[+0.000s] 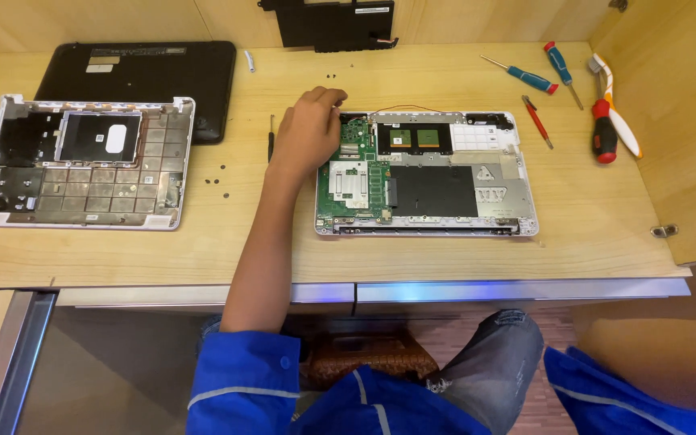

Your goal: Assembling internal laptop components by connecting ribbon cables and securing parts with a screwdriver.

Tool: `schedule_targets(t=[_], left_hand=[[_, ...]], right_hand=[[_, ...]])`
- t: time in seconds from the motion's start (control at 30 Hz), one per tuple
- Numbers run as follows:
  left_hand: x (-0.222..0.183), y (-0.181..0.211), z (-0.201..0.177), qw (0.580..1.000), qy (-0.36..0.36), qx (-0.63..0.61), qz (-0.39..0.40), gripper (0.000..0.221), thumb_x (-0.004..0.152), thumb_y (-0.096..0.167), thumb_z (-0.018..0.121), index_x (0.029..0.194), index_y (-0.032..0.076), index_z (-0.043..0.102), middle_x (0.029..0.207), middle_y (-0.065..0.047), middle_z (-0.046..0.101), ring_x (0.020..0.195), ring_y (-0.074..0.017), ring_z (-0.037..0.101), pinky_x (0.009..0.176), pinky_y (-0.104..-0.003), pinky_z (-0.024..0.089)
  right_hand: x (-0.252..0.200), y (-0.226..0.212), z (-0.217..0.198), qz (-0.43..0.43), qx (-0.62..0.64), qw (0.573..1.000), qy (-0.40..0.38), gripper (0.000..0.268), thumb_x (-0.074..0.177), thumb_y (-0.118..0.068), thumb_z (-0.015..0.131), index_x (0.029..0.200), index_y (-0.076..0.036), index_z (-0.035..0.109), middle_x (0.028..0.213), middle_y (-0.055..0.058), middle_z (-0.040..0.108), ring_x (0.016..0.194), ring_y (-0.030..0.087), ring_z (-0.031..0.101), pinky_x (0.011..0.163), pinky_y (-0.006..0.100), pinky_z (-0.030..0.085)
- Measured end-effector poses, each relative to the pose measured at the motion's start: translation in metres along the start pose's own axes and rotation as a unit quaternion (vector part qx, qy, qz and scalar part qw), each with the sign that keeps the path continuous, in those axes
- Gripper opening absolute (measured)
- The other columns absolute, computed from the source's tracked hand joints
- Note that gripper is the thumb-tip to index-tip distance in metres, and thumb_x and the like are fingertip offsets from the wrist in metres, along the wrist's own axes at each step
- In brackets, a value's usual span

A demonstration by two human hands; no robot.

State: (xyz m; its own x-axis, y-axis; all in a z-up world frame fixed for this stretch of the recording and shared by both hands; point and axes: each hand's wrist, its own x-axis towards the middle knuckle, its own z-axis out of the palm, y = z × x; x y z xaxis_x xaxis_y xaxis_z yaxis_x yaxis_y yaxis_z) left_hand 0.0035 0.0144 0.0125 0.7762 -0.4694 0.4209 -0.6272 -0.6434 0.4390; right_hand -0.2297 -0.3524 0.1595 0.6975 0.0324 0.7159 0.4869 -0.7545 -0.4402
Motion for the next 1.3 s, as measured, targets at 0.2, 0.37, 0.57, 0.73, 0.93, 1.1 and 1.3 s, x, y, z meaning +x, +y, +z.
schedule_targets(t=[0.2, 0.37, 0.57, 0.73, 0.93, 1.1, 1.3], left_hand=[[-0.003, -0.008, -0.013, 0.993, 0.111, -0.004, -0.039, 0.024, 0.097, 0.006, 0.050, 0.111, 0.005, 0.070, 0.105, -0.011, 0.072, 0.085, -0.0329, 0.068, 0.064, -0.049, 0.051], [-0.003, -0.014, -0.012, 0.992, 0.085, 0.017, -0.091, 0.024, 0.096, 0.009, 0.051, 0.111, 0.008, 0.070, 0.107, -0.012, 0.072, 0.085, -0.0380, 0.067, 0.064, -0.053, 0.051], [0.001, -0.009, -0.016, 0.993, 0.085, 0.036, -0.080, 0.023, 0.096, 0.008, 0.050, 0.110, 0.007, 0.069, 0.103, -0.011, 0.072, 0.081, -0.0331, 0.066, 0.061, -0.049, 0.050], [-0.014, 0.000, -0.046, 0.984, 0.158, 0.041, -0.071, 0.019, 0.097, 0.008, 0.052, 0.107, 0.010, 0.068, 0.100, -0.006, 0.072, 0.081, -0.0271, 0.067, 0.061, -0.045, 0.050], [-0.032, 0.002, -0.071, 0.972, 0.227, -0.007, -0.053, 0.019, 0.097, 0.005, 0.053, 0.105, 0.008, 0.071, 0.101, -0.005, 0.074, 0.082, -0.0200, 0.069, 0.066, -0.039, 0.051], [-0.033, 0.008, -0.066, 0.977, 0.201, -0.009, -0.067, 0.019, 0.095, -0.004, 0.062, 0.106, 0.006, 0.075, 0.089, -0.011, 0.071, 0.084, -0.0279, 0.074, 0.072, -0.041, 0.059], [-0.035, 0.009, -0.070, 0.974, 0.220, -0.018, -0.053, 0.018, 0.096, -0.006, 0.062, 0.106, 0.003, 0.074, 0.089, -0.013, 0.072, 0.084, -0.0303, 0.075, 0.071, -0.041, 0.059]], right_hand=[[0.026, 0.056, 0.040, -0.006, -0.023, 1.000, -0.005, 0.029, 0.148, -0.008, 0.039, 0.144, 0.012, 0.060, 0.139, 0.026, 0.062, 0.115, 0.030, 0.061, 0.107, 0.038, 0.050], [0.020, 0.145, 0.112, 0.178, -0.271, 0.945, -0.035, 0.017, 0.095, -0.019, 0.060, 0.101, -0.016, 0.076, 0.098, 0.002, 0.075, 0.091, 0.030, 0.069, 0.070, 0.051, 0.052], [0.009, 0.155, 0.113, 0.268, -0.294, 0.907, -0.140, 0.034, 0.098, -0.040, 0.070, 0.116, -0.011, 0.071, 0.099, -0.001, 0.071, 0.103, 0.033, 0.066, 0.077, 0.060, 0.051], [0.002, 0.163, 0.120, 0.262, -0.304, 0.893, -0.202, 0.027, 0.094, -0.027, 0.063, 0.115, -0.013, 0.073, 0.106, 0.004, 0.077, 0.107, 0.038, 0.067, 0.071, 0.059, 0.053], [-0.005, 0.193, 0.119, 0.147, -0.257, 0.942, -0.158, 0.026, 0.099, -0.013, 0.058, 0.115, -0.003, 0.076, 0.109, 0.025, 0.070, 0.101, 0.047, 0.065, 0.084, 0.056, 0.050], [-0.009, 0.193, 0.123, 0.151, -0.181, 0.964, -0.124, 0.018, 0.100, -0.007, 0.064, 0.115, 0.000, 0.072, 0.104, 0.022, 0.060, 0.103, 0.049, 0.066, 0.085, 0.056, 0.055], [-0.007, 0.196, 0.133, 0.125, -0.126, 0.978, -0.112, 0.015, 0.099, -0.001, 0.066, 0.113, 0.003, 0.069, 0.097, 0.020, 0.058, 0.099, 0.046, 0.067, 0.081, 0.046, 0.059]])
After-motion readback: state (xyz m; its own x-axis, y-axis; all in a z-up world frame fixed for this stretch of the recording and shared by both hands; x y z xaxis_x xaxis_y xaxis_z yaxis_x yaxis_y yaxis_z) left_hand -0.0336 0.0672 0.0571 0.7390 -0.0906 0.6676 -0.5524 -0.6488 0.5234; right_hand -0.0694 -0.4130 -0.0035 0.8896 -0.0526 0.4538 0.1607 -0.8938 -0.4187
